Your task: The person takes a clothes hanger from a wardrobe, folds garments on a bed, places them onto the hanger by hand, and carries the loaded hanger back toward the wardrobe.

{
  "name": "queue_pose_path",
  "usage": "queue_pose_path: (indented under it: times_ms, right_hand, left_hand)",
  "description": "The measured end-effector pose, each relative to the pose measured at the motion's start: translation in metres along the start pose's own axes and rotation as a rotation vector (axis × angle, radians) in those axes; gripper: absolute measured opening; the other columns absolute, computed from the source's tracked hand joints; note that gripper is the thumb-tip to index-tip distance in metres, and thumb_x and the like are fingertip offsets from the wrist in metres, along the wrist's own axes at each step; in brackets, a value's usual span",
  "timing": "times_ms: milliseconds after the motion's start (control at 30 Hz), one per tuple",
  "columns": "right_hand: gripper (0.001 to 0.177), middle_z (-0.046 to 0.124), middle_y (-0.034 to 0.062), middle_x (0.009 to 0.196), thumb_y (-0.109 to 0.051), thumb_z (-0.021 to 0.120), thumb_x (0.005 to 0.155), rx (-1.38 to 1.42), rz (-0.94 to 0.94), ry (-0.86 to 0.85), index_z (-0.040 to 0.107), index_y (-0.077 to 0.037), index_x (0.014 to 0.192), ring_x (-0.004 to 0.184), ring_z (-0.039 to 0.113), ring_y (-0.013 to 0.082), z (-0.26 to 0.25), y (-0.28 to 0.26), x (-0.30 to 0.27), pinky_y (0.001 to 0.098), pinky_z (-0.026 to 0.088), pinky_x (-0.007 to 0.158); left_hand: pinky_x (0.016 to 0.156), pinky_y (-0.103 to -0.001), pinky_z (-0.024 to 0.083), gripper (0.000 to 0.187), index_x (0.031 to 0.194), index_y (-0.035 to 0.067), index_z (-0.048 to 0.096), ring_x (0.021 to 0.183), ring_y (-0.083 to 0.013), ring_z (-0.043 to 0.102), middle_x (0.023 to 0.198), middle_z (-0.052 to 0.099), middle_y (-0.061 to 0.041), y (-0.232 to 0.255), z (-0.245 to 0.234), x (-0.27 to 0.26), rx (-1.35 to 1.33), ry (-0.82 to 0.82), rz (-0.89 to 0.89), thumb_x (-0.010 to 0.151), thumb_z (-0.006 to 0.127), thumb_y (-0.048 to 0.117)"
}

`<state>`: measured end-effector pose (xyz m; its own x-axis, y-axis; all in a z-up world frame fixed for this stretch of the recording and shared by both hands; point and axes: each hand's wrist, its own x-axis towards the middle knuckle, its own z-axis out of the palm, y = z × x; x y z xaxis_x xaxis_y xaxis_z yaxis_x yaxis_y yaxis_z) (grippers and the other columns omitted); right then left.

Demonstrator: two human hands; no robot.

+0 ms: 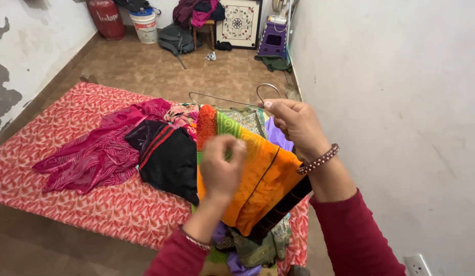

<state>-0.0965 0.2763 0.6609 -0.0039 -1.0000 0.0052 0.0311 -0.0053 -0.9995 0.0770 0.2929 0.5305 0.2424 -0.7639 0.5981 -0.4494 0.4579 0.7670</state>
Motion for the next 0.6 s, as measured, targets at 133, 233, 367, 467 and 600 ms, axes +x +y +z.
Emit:
queue_pose_path:
  times_ms: [133, 233, 367, 467, 600]
  right_hand:
    - [0.020, 0.069, -0.0074, 0.079, -0.010, 0.075, 0.089, -0.044, -0.120, 0.007, 0.077, -0.002, 0.108, 0.063, 0.053, -0.0015, -0.002, 0.005, -0.002, 0.0164, 0.042, 0.057]
    - [0.022, 0.077, -0.0052, 0.083, -0.004, 0.076, 0.085, -0.097, -0.163, 0.031, 0.075, -0.001, 0.106, 0.070, 0.066, -0.0012, -0.003, 0.006, 0.000, 0.0157, 0.053, 0.065]
    - [0.016, 0.064, -0.0076, 0.072, -0.001, 0.081, 0.085, -0.187, -0.288, 0.045, 0.075, 0.002, 0.099, 0.061, 0.051, -0.0011, 0.001, 0.018, -0.002, 0.0177, 0.040, 0.055]
    - [0.014, 0.056, -0.0102, 0.066, 0.000, 0.081, 0.084, -0.245, -0.359, 0.030, 0.075, 0.002, 0.097, 0.055, 0.042, -0.0018, 0.010, 0.023, -0.006, 0.0184, 0.032, 0.050]
    - [0.025, 0.048, -0.0119, 0.060, 0.001, 0.074, 0.082, -0.383, -0.439, 0.044, 0.075, -0.003, 0.106, 0.053, 0.038, -0.0030, 0.019, 0.016, -0.017, 0.0181, 0.031, 0.049]
  left_hand:
    - [0.105, -0.051, 0.037, 0.062, 0.135, 0.012, 0.052, 0.125, -0.0332, 0.050, 0.128, 0.057, -0.012, -0.052, -0.004, 0.035, 0.124, 0.083, -0.304, 0.089, 0.077, 0.044]
    - [0.104, -0.060, 0.027, 0.084, 0.146, 0.014, 0.043, 0.132, -0.0371, 0.040, 0.138, 0.049, -0.016, -0.052, -0.015, 0.047, 0.145, -0.005, -0.355, 0.081, 0.082, 0.049]
    - [0.109, -0.060, 0.027, 0.087, 0.148, 0.010, 0.043, 0.137, -0.0372, 0.041, 0.143, 0.050, -0.017, -0.021, -0.040, 0.051, 0.210, 0.193, 0.136, 0.085, 0.080, 0.056]
    - [0.106, -0.054, 0.036, 0.045, 0.124, 0.016, 0.062, 0.123, -0.0274, 0.057, 0.122, 0.065, -0.007, 0.007, -0.054, 0.059, 0.346, -0.021, 0.404, 0.094, 0.074, 0.049]
    - [0.079, -0.042, 0.050, 0.025, 0.103, 0.015, 0.076, 0.088, -0.0256, 0.069, 0.093, 0.075, -0.002, 0.046, -0.070, 0.060, 0.239, -0.259, 0.402, 0.100, 0.066, 0.038]
